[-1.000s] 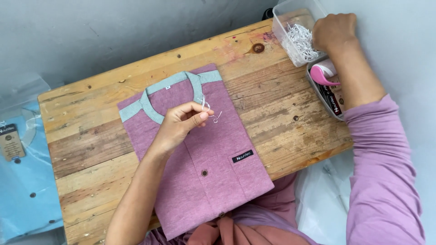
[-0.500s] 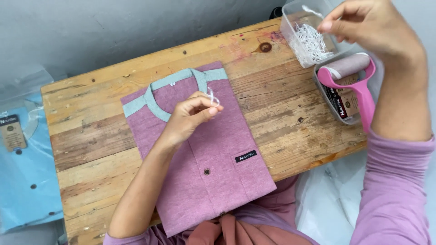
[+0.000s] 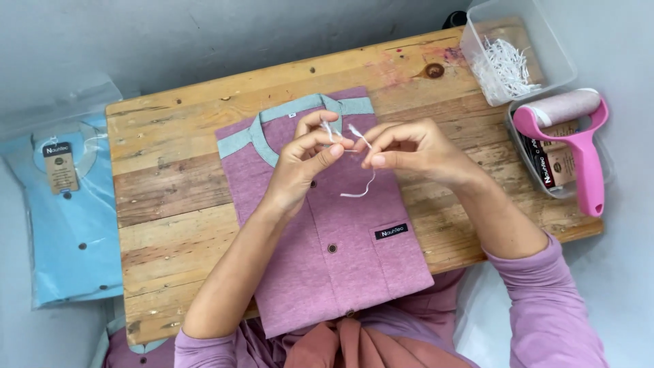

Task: Folding a pink shirt, attaching a brand tag, and placing it into a plastic bag for retail packaging.

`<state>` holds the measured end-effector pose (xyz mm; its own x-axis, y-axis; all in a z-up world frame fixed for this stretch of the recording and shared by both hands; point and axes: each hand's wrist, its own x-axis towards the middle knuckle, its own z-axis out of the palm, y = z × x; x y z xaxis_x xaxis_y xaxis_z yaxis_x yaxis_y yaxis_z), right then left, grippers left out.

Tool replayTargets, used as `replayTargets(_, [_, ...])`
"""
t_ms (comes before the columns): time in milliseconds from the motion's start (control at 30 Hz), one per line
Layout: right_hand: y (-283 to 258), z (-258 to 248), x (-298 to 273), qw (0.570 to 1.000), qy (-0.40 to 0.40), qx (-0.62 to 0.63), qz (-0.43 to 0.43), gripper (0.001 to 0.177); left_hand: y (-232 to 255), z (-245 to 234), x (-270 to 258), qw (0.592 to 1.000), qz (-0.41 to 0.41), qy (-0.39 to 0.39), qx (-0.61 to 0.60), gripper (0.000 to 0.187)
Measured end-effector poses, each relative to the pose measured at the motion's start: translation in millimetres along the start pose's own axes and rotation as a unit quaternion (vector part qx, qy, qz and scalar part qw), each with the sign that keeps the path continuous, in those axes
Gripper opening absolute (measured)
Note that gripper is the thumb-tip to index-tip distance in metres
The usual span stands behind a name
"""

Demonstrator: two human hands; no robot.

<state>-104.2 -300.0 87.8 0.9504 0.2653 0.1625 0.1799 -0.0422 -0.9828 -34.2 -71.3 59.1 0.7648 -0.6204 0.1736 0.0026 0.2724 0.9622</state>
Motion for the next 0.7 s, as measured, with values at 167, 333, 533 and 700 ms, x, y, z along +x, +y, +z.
replayTargets(167, [-6,4,-3,1.000,-0.001,-0.018,0.002,0.011,-8,7,7,1.000,-0.010,-0.016,-0.017,0.021])
replayTargets(333, [-6,7,-10,0.995,0.065,-0.063,0.041,0.009,-7,19,12,1.000,0.004,-0.030,-0.003,0.027])
replayTargets(533, [-28,-111,-47,0.889,0.242,-0.388,-0.003,0.007,36,23,-73,0.840,0.053,-0.241,0.483,0.042])
replayTargets(700, [-19,-196,-69,0.854,0.296,-0.414,0.108,0.008,-8,32,-166,0.737,0.144,-0.341,0.565,0.065])
